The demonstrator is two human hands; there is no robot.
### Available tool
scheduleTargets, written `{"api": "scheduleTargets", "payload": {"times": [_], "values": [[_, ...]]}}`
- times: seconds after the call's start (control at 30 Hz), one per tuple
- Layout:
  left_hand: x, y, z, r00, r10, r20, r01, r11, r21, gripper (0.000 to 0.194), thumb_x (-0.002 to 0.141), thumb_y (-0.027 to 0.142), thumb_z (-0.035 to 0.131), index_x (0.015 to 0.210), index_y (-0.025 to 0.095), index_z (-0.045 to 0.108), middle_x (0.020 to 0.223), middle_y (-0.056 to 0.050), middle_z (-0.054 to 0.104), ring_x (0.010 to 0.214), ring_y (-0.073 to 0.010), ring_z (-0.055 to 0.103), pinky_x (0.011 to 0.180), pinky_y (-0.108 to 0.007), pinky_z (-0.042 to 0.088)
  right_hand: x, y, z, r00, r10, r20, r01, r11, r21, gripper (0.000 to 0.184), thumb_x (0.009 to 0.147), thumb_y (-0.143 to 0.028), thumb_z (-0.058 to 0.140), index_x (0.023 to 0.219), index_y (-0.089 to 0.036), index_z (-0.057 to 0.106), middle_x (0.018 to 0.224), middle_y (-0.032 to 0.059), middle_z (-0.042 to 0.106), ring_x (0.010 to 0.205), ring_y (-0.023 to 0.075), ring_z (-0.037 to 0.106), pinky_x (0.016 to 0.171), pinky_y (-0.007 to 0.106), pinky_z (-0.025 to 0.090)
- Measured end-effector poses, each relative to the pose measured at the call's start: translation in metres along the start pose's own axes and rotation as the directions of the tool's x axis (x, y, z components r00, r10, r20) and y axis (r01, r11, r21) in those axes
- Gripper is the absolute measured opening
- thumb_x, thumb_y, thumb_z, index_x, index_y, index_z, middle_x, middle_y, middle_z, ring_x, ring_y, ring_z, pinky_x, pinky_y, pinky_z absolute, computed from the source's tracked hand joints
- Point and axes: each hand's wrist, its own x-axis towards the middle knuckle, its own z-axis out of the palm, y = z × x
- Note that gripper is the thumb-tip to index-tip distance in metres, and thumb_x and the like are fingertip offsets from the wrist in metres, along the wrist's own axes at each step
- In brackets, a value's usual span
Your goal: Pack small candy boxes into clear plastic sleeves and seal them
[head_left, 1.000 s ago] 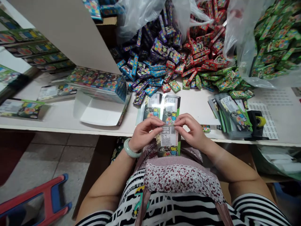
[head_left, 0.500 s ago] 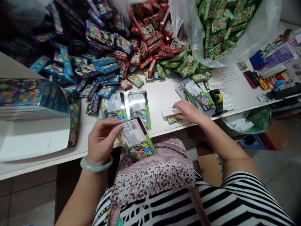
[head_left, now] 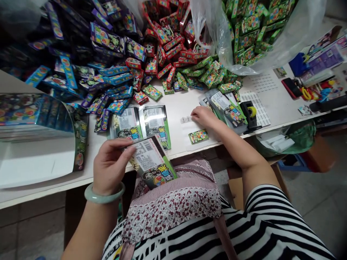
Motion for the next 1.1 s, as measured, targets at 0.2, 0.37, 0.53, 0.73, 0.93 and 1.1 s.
{"api": "scheduleTargets", "payload": {"times": [0.2,0.37,0.53,0.73,0.93,1.1], "values": [[0.001,0.001,0.002,1.000,-0.023,0.000,0.023,0.999,0.023,0.018,0.076,0.029,0.081,0.090,0.024,0.070,0.095,0.000,0.070,0.093,-0.0168,0.066,0.089,-0.035,0.055,-0.004,-0.002,0.014,0.992,0.052,-0.119,-0.038,0.993,0.113,0.019,0.085,-0.017,0.060,0.101,-0.014,0.070,0.109,0.0144,0.066,0.104,0.0267,0.056,0.095,0.039,0.042],[0.004,0.002,0.005,0.999,-0.009,0.036,0.009,1.000,-0.005,0.019,0.077,0.030,0.081,0.089,0.022,0.069,0.092,0.000,0.070,0.091,-0.0162,0.066,0.085,-0.033,0.055,-0.001,0.008,0.012,0.967,0.245,-0.074,-0.166,0.821,0.546,0.004,0.083,-0.018,0.060,0.079,-0.017,0.060,0.088,0.0048,0.061,0.085,0.0172,0.057,0.086,0.034,0.047],[0.007,0.004,0.012,0.998,0.006,0.061,-0.005,1.000,-0.010,0.019,0.079,0.032,0.079,0.090,0.023,0.068,0.090,0.000,0.068,0.086,-0.0145,0.063,0.076,-0.029,0.053,-0.008,0.004,-0.028,0.928,0.369,-0.054,-0.117,0.424,0.898,0.021,0.084,-0.030,0.062,0.078,-0.022,0.044,0.076,-0.0049,0.052,0.071,0.0103,0.054,0.075,0.030,0.050],[0.006,0.019,0.026,0.987,0.093,0.128,-0.091,0.996,-0.023,0.016,0.086,0.037,0.072,0.090,0.024,0.065,0.085,-0.001,0.063,0.080,-0.0138,0.059,0.074,-0.029,0.049,-0.035,-0.102,-0.074,0.933,-0.349,-0.091,0.281,0.544,0.791,0.010,0.087,-0.028,0.061,0.085,-0.020,0.054,0.079,-0.0024,0.057,0.074,0.0112,0.052,0.073,0.028,0.046],[0.003,0.022,0.024,0.985,0.103,0.135,-0.098,0.994,-0.040,0.015,0.090,0.038,0.066,0.091,0.023,0.063,0.088,-0.002,0.062,0.085,-0.0158,0.059,0.080,-0.033,0.048,-0.026,-0.170,-0.065,0.874,-0.487,-0.013,0.373,0.652,0.661,0.010,0.088,-0.023,0.060,0.079,-0.019,0.056,0.075,-0.0017,0.059,0.071,0.0122,0.052,0.068,0.028,0.042],[0.003,0.019,0.019,0.986,0.084,0.144,-0.080,0.996,-0.031,0.013,0.093,0.037,0.061,0.092,0.024,0.064,0.088,-0.002,0.062,0.086,-0.0166,0.058,0.082,-0.035,0.047,-0.017,-0.173,-0.058,0.905,-0.425,0.014,0.331,0.725,0.604,0.010,0.086,-0.022,0.062,0.078,-0.020,0.057,0.073,-0.0013,0.061,0.068,0.0125,0.053,0.065,0.028,0.041]]}}
